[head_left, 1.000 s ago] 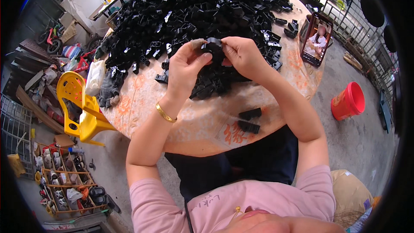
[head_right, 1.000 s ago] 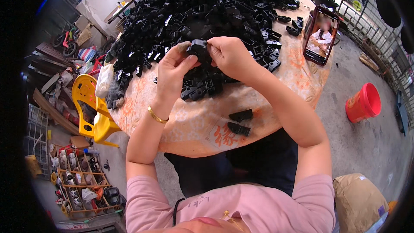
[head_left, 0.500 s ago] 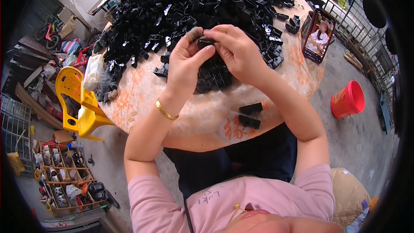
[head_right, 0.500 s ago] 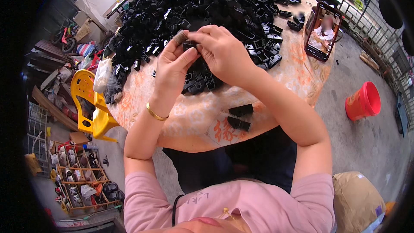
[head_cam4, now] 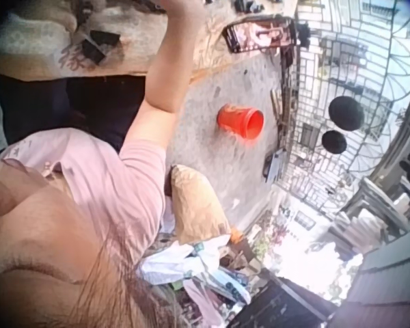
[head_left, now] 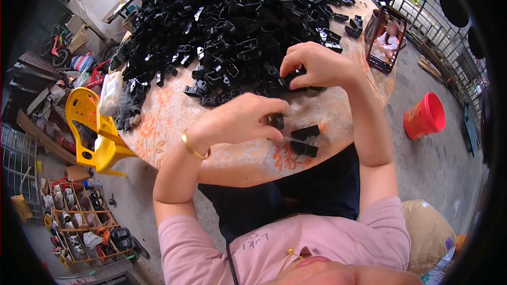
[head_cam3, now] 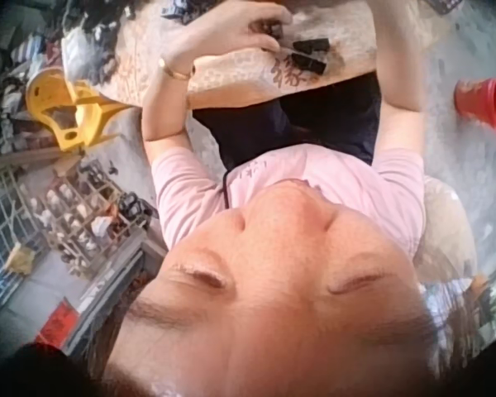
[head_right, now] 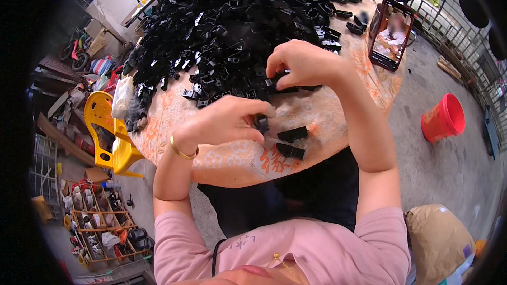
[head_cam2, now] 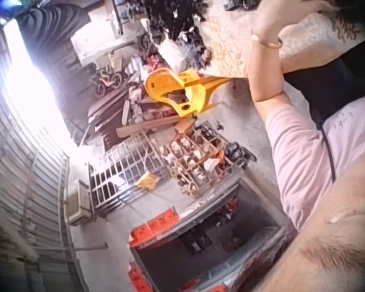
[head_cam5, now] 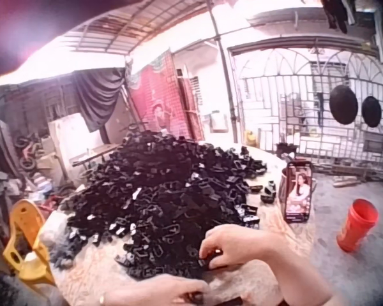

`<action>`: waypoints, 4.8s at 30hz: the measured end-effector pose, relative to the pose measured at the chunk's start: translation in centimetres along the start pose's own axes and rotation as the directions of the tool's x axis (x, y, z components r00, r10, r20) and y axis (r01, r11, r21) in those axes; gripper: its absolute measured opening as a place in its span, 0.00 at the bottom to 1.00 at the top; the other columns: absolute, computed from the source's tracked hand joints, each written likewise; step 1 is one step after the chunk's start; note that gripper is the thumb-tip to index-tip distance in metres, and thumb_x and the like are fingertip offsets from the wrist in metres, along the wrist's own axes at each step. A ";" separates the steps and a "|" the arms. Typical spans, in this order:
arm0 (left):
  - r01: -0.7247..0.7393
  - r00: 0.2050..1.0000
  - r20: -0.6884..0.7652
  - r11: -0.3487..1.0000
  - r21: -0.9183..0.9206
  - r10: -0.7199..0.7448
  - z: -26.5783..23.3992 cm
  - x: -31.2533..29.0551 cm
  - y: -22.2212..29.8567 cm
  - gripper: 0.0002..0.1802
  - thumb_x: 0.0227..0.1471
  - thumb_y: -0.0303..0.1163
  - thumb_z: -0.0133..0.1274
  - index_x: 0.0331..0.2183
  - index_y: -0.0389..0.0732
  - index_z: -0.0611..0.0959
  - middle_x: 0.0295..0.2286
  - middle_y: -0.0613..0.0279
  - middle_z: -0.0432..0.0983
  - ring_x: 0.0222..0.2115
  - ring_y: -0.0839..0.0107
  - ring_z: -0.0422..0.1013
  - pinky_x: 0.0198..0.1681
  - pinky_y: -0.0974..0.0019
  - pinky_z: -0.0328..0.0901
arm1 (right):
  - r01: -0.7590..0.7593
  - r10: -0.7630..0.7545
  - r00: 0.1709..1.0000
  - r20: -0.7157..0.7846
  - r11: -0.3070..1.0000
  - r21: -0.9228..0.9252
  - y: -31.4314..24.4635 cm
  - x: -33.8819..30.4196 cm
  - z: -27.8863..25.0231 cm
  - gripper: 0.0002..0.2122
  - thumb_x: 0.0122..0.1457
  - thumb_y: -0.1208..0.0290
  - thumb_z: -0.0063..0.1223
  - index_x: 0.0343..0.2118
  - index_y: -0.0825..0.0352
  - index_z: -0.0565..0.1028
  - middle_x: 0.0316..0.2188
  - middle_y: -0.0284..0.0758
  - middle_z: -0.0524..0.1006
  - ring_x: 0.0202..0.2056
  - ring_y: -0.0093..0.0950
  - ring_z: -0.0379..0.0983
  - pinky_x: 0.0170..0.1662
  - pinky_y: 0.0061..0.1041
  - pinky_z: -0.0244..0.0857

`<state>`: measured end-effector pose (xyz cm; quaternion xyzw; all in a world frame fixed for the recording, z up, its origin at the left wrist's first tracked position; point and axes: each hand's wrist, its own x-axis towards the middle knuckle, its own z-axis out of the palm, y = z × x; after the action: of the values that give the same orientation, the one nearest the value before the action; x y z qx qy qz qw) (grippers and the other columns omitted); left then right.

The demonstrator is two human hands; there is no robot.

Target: The person picks up plastic components from a pile on the table, fits pairs of pieces together by hand, and places the assembled components into a separate pile.

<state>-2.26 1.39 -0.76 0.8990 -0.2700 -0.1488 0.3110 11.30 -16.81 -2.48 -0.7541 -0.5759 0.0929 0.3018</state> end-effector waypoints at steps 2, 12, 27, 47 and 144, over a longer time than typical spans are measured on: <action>-0.073 0.992 -0.100 0.997 0.000 0.072 1.4 0.3 -0.3 0.20 0.40 0.39 0.60 0.33 0.36 0.76 0.22 0.57 0.67 0.24 0.64 0.69 0.27 0.66 0.65 | -0.023 0.020 0.997 -0.069 0.999 -0.045 -0.3 0.2 0.3 0.08 0.40 0.75 0.55 0.26 0.70 0.76 0.24 0.38 0.74 0.28 0.30 0.72 0.31 0.24 0.66; 0.372 0.732 -0.681 0.837 0.402 0.001 3.6 2.8 -2.4 0.19 0.38 0.42 0.60 0.25 0.36 0.75 0.26 0.60 0.68 0.29 0.60 0.67 0.32 0.64 0.64 | 0.011 0.257 0.821 -0.510 0.886 0.463 -0.9 2.3 1.4 0.19 0.46 0.85 0.44 0.44 0.67 0.71 0.31 0.32 0.72 0.24 0.15 0.69 0.29 0.15 0.67; -0.353 0.588 -0.722 0.688 -0.634 -0.364 0.5 2.2 -4.2 0.16 0.42 0.23 0.58 0.37 0.33 0.75 0.28 0.65 0.75 0.27 0.80 0.70 0.30 0.78 0.66 | 0.138 0.250 0.852 -0.460 0.740 0.658 -2.4 2.7 4.4 0.18 0.49 0.79 0.51 0.46 0.72 0.70 0.39 0.35 0.75 0.38 0.19 0.71 0.43 0.18 0.66; -0.310 0.735 -0.660 0.788 -0.532 -0.156 -1.0 0.4 -1.4 0.32 0.44 0.18 0.54 0.51 0.30 0.61 0.34 0.56 0.74 0.33 0.76 0.71 0.38 0.75 0.66 | 0.112 -0.006 0.983 -0.184 0.815 0.568 -0.6 1.6 1.4 0.23 0.40 0.71 0.66 0.43 0.64 0.73 0.32 0.29 0.76 0.34 0.16 0.69 0.36 0.16 0.64; -0.224 0.647 -0.728 0.855 -0.467 -0.228 0.4 2.7 -4.2 0.16 0.41 0.23 0.60 0.34 0.37 0.74 0.21 0.72 0.69 0.22 0.85 0.64 0.26 0.81 0.61 | 0.104 0.104 0.845 -0.525 0.931 0.351 -0.9 1.3 1.1 0.20 0.44 0.84 0.46 0.44 0.69 0.69 0.37 0.35 0.72 0.36 0.24 0.72 0.38 0.20 0.66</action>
<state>1.46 2.42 -4.03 0.7583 -0.0622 0.1759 0.6246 10.42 -15.03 -2.60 -0.6802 -0.4413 -0.0152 0.5851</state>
